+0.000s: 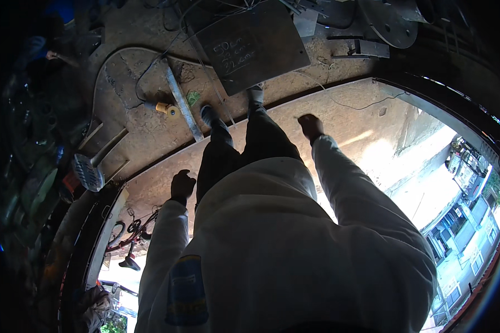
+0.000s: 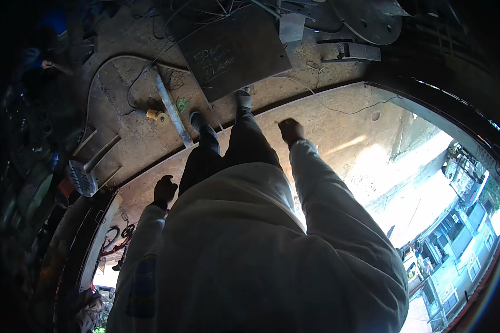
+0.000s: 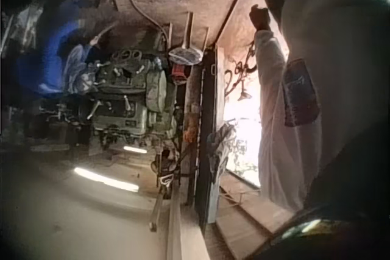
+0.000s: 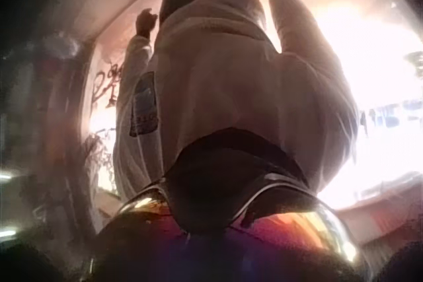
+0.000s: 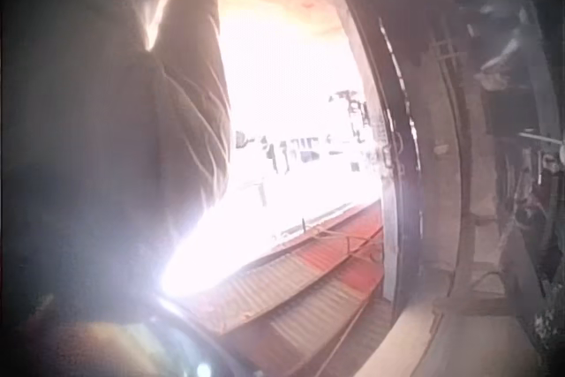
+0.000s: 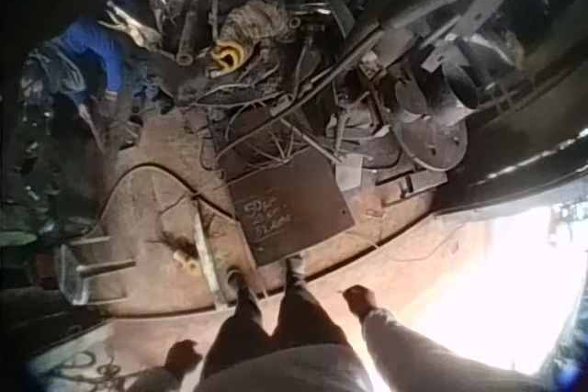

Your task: The person measures a metal component using a tape measure and writes dimensions on a metal plate with a piece of chalk.

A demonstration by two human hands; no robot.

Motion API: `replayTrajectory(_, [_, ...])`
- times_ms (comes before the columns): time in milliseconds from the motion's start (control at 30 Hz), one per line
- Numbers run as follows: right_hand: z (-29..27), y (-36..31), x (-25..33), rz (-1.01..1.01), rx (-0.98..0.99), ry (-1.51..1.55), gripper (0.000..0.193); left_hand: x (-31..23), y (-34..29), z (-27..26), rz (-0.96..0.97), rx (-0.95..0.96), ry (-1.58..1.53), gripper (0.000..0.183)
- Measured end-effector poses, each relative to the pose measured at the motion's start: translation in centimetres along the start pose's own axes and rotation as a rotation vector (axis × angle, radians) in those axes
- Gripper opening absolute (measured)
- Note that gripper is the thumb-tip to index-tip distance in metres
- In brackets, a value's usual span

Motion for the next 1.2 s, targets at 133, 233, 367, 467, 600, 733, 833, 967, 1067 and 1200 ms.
replayTrajectory(133, [-8.4, 8.0, 9.1, -0.114, -0.254, 0.156, 0.026, 1.4, -3.6, 0.4, -0.158, 0.088, -0.063, 0.043])
replayTrajectory(233, [-12.1, 13.7, 8.1, -0.218, -0.552, 0.044, 0.023, -0.4, -3.1, 2.2, -0.155, 0.108, -0.097, 0.045])
replayTrajectory(367, [-15.5, 18.1, 12.7, -0.072, -0.426, 0.307, 0.023, 1.4, -5.9, 3.9, -0.176, 0.115, -0.077, 0.047])
replayTrajectory(467, [-15.7, 19.3, 13.1, 0.055, -0.316, 0.531, 0.025, 2.2, -7.2, 5.3, -0.121, 0.033, -0.085, 0.046])
replayTrajectory(600, [-15.4, 18.4, 12.4, 0.083, -0.248, 0.436, 0.026, -0.5, -6.5, 5.2, -0.291, 0.102, -0.209, 0.045])
replayTrajectory(733, [-16.1, 17.7, 13.4, 0.103, -0.256, 0.411, 0.025, -0.4, -6.5, 5.1, -0.239, 0.099, -0.164, 0.046])
replayTrajectory(833, [-16.1, 17.3, 13.3, 0.126, -0.236, 0.421, 0.024, -0.4, -6.4, 5.1, -0.245, 0.108, -0.159, 0.046])
replayTrajectory(967, [-15.0, 17.0, 12.6, 0.133, -0.197, 0.353, 0.025, -0.4, -6.3, 5.0, -0.311, 0.164, -0.188, 0.048])
replayTrajectory(1067, [-14.6, 16.9, 11.0, 0.12, -0.264, 0.44, 0.025, -1.2, -5.7, 4.5, -0.28, 0.143, -0.188, 0.048])
replayTrajectory(1200, [-14.7, 15.5, 12.3, 0.097, -0.293, 0.569, 0.026, -0.5, -6.1, 4.7, -0.237, 0.133, -0.17, 0.047])
Point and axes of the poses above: each hand's wrist, its own y-axis towards the middle knuckle, its own z-axis out of the palm, x = y × z, the point moved 8 cm from there along y, towards the middle knuckle, and after that the axes turned 9 degrees about z, right-handed, at the moved point
